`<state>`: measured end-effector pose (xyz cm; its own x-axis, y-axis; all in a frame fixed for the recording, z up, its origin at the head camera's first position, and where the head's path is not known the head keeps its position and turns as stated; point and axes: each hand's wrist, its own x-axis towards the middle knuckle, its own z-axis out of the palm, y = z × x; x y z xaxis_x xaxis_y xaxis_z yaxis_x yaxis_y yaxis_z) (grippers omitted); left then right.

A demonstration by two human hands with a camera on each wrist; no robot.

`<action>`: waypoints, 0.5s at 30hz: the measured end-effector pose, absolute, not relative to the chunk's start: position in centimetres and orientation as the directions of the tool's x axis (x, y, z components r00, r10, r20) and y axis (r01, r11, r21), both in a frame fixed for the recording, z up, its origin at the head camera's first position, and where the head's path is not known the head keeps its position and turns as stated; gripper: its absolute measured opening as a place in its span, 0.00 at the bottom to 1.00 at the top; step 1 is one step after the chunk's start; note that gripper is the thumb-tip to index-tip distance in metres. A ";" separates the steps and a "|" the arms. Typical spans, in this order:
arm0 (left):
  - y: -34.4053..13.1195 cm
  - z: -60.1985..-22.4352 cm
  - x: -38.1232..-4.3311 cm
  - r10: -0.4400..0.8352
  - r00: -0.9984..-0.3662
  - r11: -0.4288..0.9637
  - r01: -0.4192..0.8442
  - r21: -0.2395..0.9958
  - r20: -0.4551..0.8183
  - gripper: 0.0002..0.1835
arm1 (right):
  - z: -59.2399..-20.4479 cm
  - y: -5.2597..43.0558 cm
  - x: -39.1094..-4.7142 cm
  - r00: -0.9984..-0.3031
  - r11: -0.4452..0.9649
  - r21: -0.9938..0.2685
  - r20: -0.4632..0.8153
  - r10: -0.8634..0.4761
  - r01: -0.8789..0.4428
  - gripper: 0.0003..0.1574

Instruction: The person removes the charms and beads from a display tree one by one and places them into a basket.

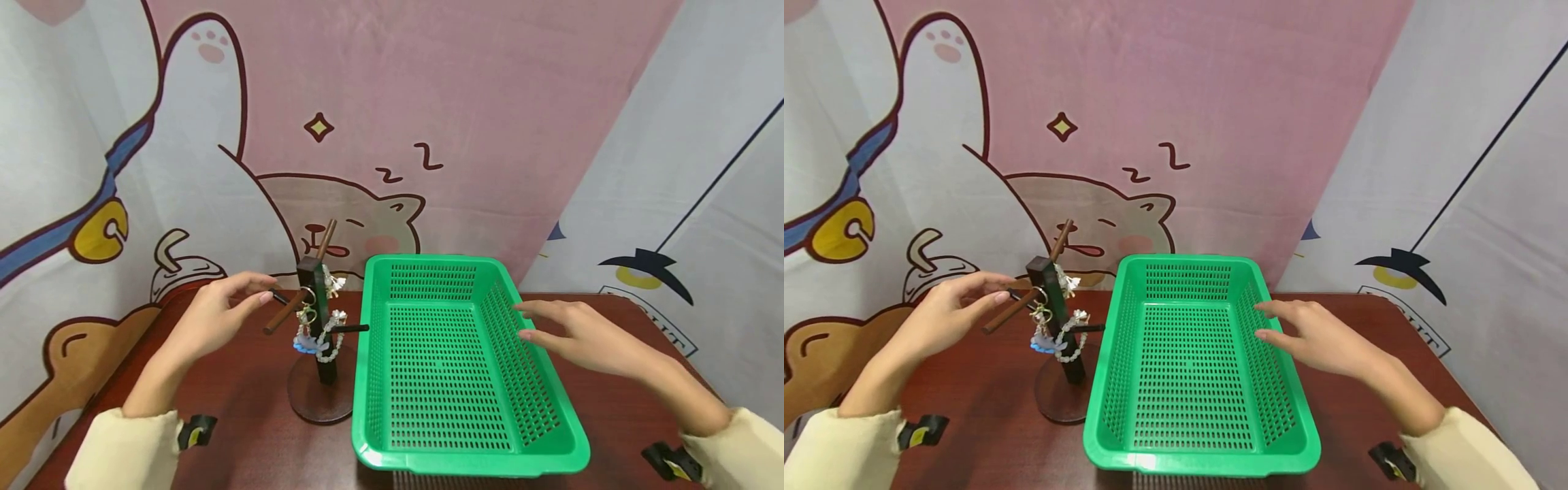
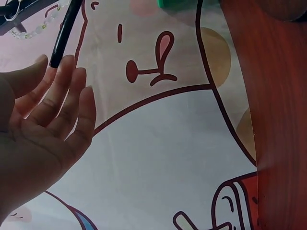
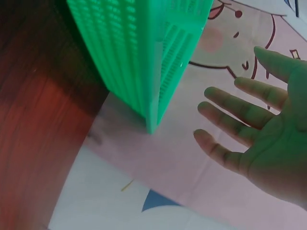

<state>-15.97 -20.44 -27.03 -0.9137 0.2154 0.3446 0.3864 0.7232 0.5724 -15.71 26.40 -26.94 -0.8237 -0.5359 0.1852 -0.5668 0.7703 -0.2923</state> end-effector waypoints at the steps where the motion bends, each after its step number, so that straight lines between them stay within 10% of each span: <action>1: -20.4 -27.1 -16.0 0.216 -0.914 0.723 0.387 0.573 0.344 0.14 | -26.9 26.1 -15.7 -0.818 0.763 -0.295 0.180 -0.546 -0.575 0.26; 15: -20.3 -27.7 -16.6 0.202 -0.904 0.722 0.397 0.566 0.376 0.09 | -25.4 21.4 -17.0 -0.719 0.646 -0.331 0.189 -0.669 -0.688 0.21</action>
<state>-16.65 -20.33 -27.69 -0.9041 0.2024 0.3763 0.3974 0.7220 0.5665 -17.01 21.39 -25.45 -0.7191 -0.6687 0.1890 -0.6878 0.6462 -0.3306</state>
